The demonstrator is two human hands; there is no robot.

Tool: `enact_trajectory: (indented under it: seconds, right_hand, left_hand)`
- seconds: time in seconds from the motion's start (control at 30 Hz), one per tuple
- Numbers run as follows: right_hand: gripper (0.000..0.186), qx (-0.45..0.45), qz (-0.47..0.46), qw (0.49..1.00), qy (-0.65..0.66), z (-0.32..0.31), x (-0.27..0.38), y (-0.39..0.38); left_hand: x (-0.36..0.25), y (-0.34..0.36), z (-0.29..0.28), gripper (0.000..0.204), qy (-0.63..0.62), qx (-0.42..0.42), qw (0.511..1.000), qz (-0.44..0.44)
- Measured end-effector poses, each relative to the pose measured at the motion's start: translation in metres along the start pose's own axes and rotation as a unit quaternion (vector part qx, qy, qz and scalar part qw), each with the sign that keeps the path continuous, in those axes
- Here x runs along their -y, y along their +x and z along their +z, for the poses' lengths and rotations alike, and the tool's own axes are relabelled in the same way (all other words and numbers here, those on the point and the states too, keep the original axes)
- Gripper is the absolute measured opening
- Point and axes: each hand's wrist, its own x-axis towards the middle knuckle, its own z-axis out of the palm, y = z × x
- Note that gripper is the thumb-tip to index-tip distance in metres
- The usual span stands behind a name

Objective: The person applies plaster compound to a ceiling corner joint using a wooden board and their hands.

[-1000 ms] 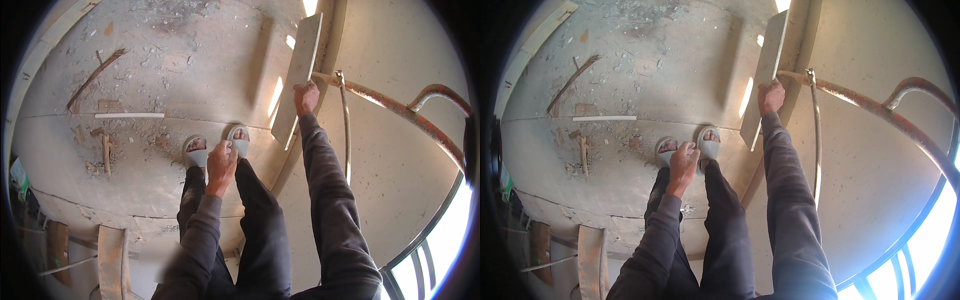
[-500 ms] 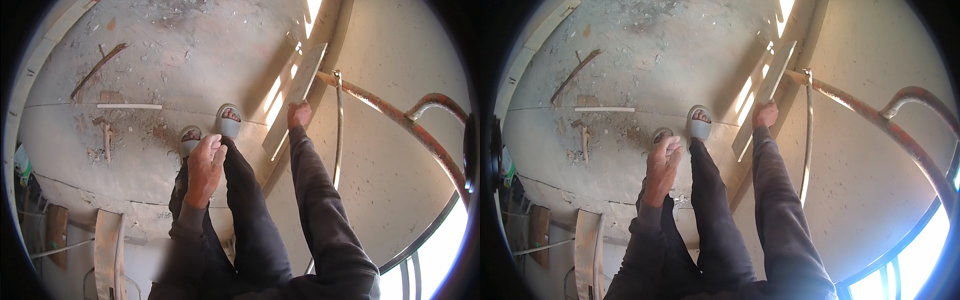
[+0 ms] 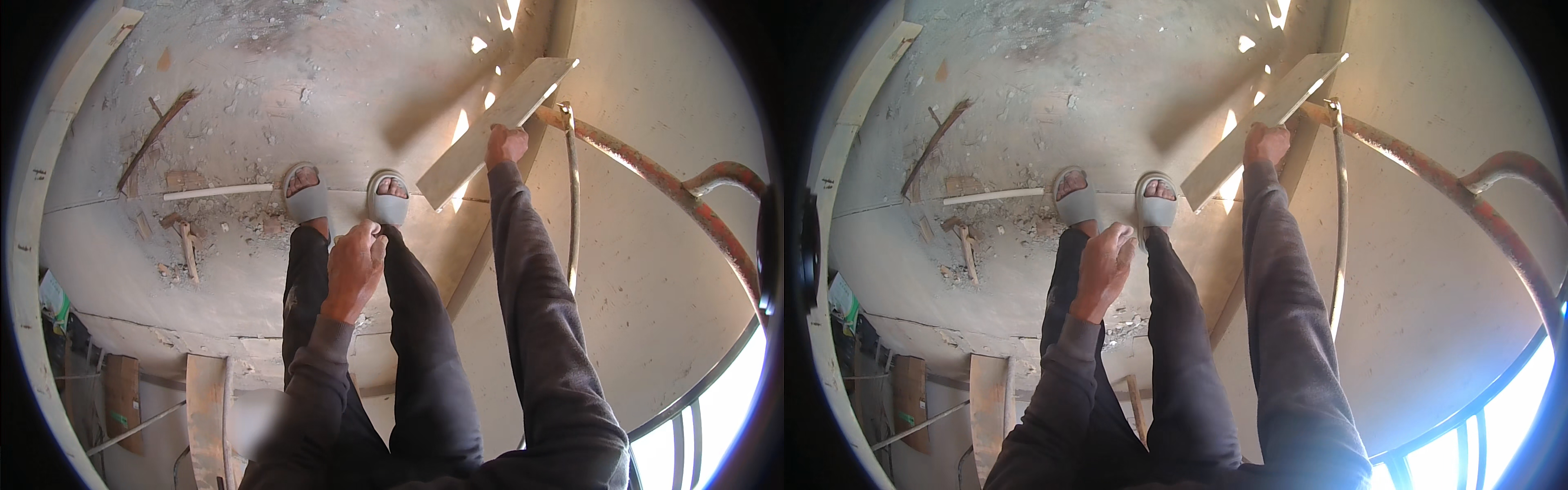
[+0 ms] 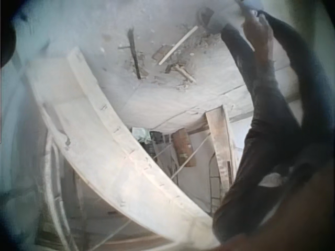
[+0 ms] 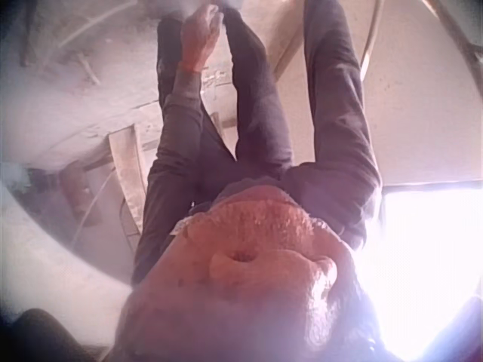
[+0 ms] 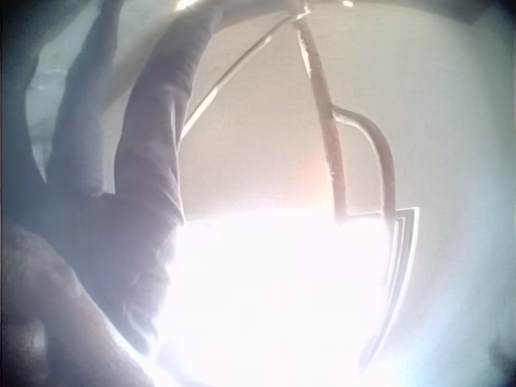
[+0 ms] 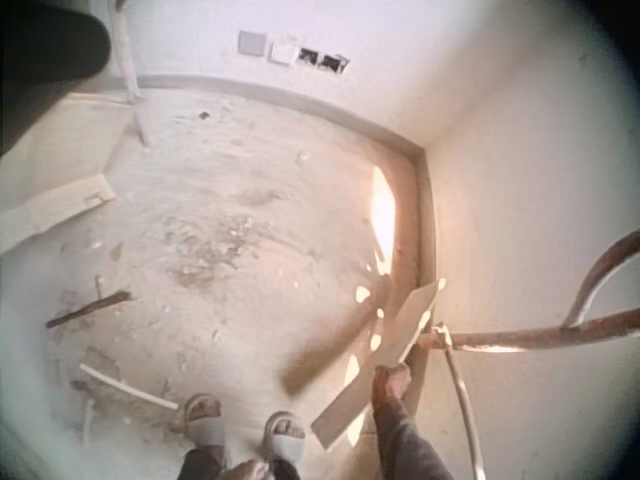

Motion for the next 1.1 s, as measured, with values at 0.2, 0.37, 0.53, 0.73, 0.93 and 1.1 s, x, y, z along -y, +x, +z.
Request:
enact_trajectory:
  seconds: [0.2, 0.37, 0.53, 0.73, 0.93, 1.1]
  right_hand:
    - [0.027, -0.031, 0.081, 0.994, 0.064, 0.045, 0.012, -0.018]
    - [0.03, -0.05, 0.183, 0.978, 0.086, 0.064, 0.006, 0.001]
    - [0.033, -0.036, 0.106, 0.993, -0.033, 0.086, -0.044, 0.054]
    - [0.024, -0.076, 0.039, 0.996, -0.029, 0.09, -0.027, 0.01]
    - [0.026, -0.046, 0.059, 0.997, 0.014, 0.074, -0.025, -0.002]
    - [0.03, -0.064, 0.095, 0.992, -0.049, 0.058, -0.016, 0.035]
  left_hand:
    - [0.0, 0.011, -0.01, 0.023, 0.029, 0.113, 0.993, -0.019]
    - [-0.007, 0.026, -0.018, 0.026, 0.037, 0.088, 0.995, -0.013]
    - [-0.018, 0.036, -0.015, 0.03, -0.028, 0.082, 0.996, -0.015]
    - [-0.019, 0.041, -0.015, 0.029, -0.017, 0.075, 0.997, -0.016]
    - [-0.017, 0.043, -0.013, 0.026, -0.023, 0.071, 0.997, -0.009]
    - [-0.027, 0.048, -0.018, 0.027, -0.01, 0.072, 0.997, -0.008]
